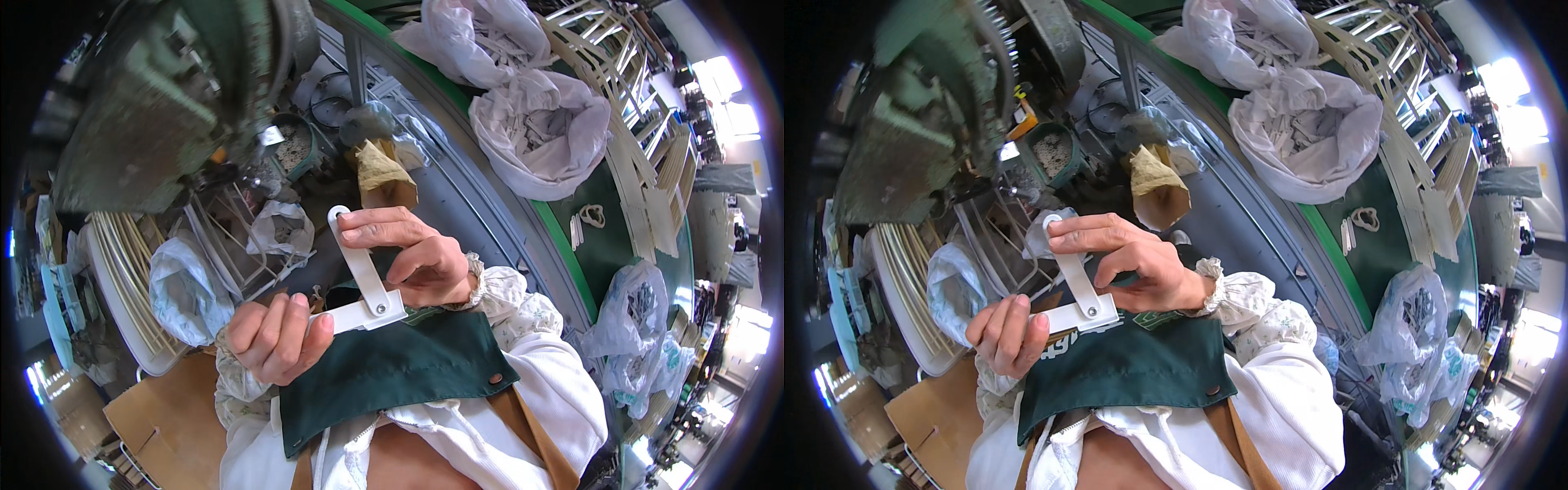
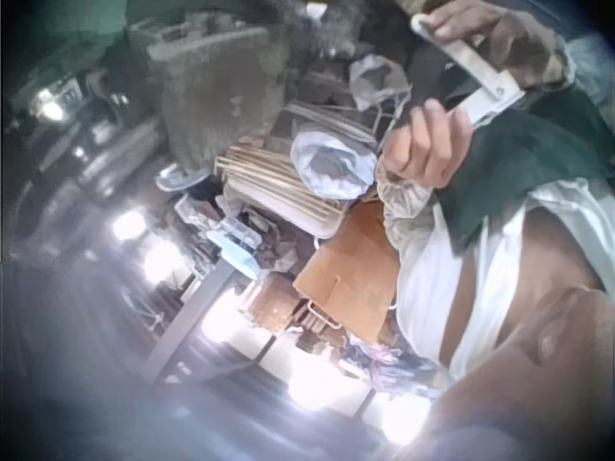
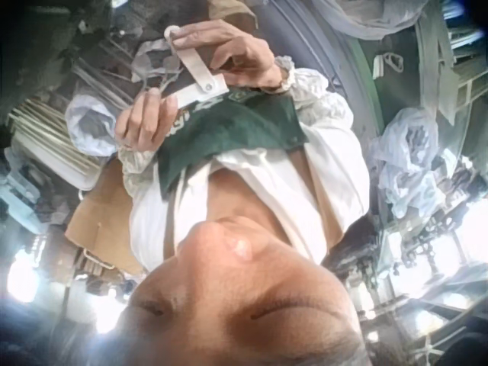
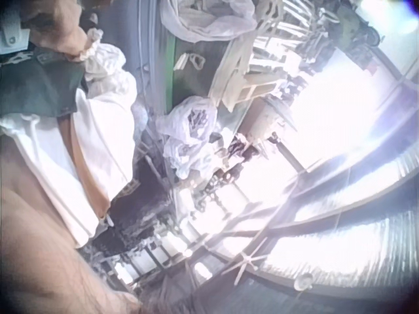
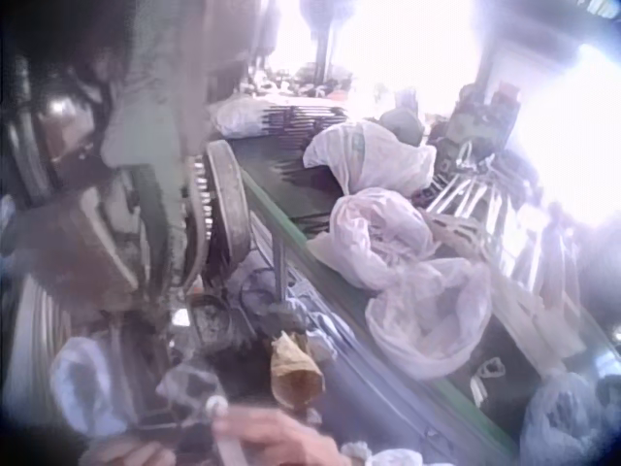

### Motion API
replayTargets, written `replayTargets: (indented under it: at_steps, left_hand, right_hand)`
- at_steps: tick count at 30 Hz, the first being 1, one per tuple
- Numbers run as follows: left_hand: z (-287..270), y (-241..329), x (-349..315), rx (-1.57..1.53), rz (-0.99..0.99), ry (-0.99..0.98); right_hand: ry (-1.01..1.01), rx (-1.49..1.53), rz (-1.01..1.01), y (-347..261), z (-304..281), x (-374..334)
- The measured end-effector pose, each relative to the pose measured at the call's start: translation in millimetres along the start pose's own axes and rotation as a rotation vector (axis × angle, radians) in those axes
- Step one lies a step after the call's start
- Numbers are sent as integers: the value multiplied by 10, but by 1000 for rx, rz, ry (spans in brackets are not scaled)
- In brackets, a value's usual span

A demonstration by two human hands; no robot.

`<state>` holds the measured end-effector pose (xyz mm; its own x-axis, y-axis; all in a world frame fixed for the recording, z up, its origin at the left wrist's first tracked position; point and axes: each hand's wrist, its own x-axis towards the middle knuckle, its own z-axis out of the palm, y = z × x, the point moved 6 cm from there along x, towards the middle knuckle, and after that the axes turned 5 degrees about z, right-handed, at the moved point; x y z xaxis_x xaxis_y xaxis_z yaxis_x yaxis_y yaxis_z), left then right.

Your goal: The person repeatedly picks up small white plastic pieces, places them into a press machine, and removes the processed pieces. The person handles the pieces one at a time and places them into a nearby bag after processing.

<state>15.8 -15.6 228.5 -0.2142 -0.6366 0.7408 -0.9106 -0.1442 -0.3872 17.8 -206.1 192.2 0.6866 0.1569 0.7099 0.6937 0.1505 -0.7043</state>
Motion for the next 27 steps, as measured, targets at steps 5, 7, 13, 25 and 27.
replayTargets:
  at_steps: [5, 7, 13, 25, 27]
  left_hand:
    - [225, 98, 264, -19, 27, -3]
    - [337, 95, 405, -33, 35, -72]
    - [762, 0, 832, -92, 108, -260]
    - [1808, -229, 667, -292, -582, -195]
    - [1919, -202, 658, -358, -597, -268]
  right_hand:
    - [13, 179, 15, -48, -322, -147]
    - [61, 187, -1, -55, -456, -194]
    - [70, 3, -55, -139, -857, -303]
    - [994, -144, 711, 929, -3327, -590]
    - [1044, 61, 772, 1276, -4057, -731]
